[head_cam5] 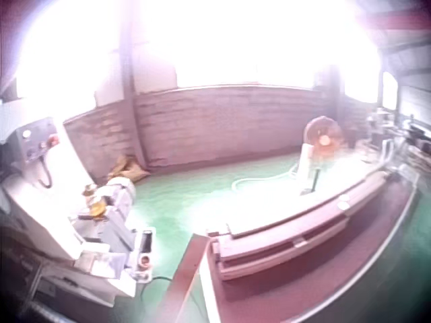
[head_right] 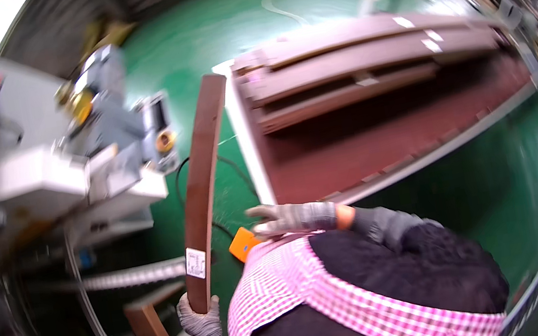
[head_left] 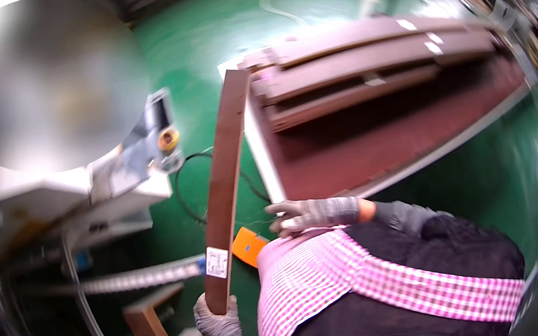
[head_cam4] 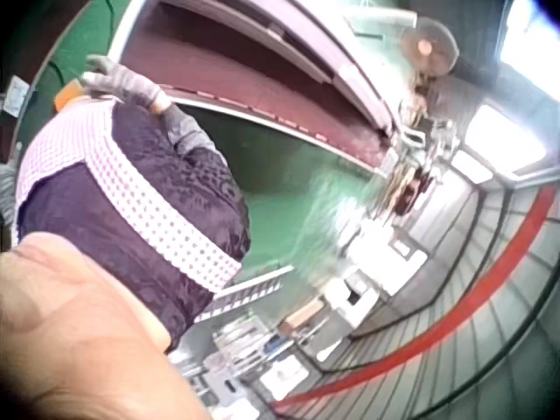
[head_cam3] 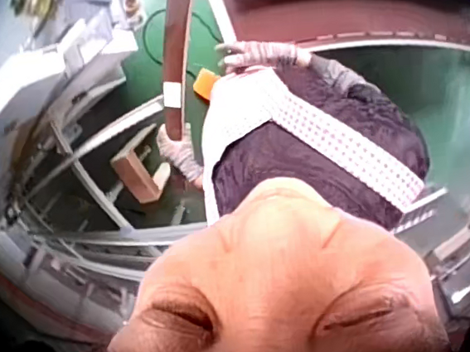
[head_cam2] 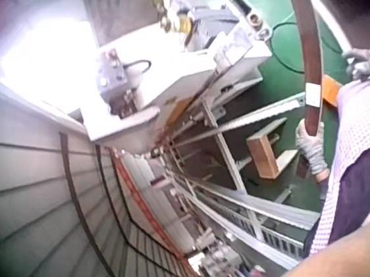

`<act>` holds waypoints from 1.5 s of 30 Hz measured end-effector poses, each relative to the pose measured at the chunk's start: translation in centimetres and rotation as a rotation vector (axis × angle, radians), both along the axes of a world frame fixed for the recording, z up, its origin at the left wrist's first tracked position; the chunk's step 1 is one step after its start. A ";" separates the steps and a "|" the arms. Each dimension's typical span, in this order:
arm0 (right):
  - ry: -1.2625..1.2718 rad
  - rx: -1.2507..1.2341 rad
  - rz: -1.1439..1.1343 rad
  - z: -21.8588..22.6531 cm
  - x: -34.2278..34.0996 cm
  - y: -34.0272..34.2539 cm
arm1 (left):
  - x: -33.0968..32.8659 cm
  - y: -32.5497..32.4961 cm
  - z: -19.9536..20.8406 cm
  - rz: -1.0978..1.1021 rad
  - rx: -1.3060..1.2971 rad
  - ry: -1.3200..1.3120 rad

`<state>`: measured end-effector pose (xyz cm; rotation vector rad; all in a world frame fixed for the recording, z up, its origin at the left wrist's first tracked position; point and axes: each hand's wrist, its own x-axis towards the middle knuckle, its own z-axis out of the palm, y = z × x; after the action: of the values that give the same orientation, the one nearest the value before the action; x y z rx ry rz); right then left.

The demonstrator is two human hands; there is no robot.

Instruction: The person picks up wooden planks from a stack and feeds them one at a time into an edge-banding machine, repeating this process for several planks.

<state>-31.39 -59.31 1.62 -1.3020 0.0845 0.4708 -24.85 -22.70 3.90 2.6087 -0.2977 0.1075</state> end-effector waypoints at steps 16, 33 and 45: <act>0.002 0.529 -1.368 -9.8 -11.0 -32.3 | 8.8 -38.8 -0.5 -0.917 0.478 -0.131; 0.359 0.101 -1.281 -12.8 -8.8 -39.4 | 10.3 -44.8 -11.9 -0.431 0.287 -0.120; 0.319 0.292 -0.734 -16.8 -11.3 -19.0 | 4.4 -16.7 -11.1 0.143 -0.248 -0.248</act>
<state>-42.73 -78.30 -15.22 -0.8196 0.7088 0.0471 -20.46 -39.41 -7.23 2.3671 -0.1704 0.4880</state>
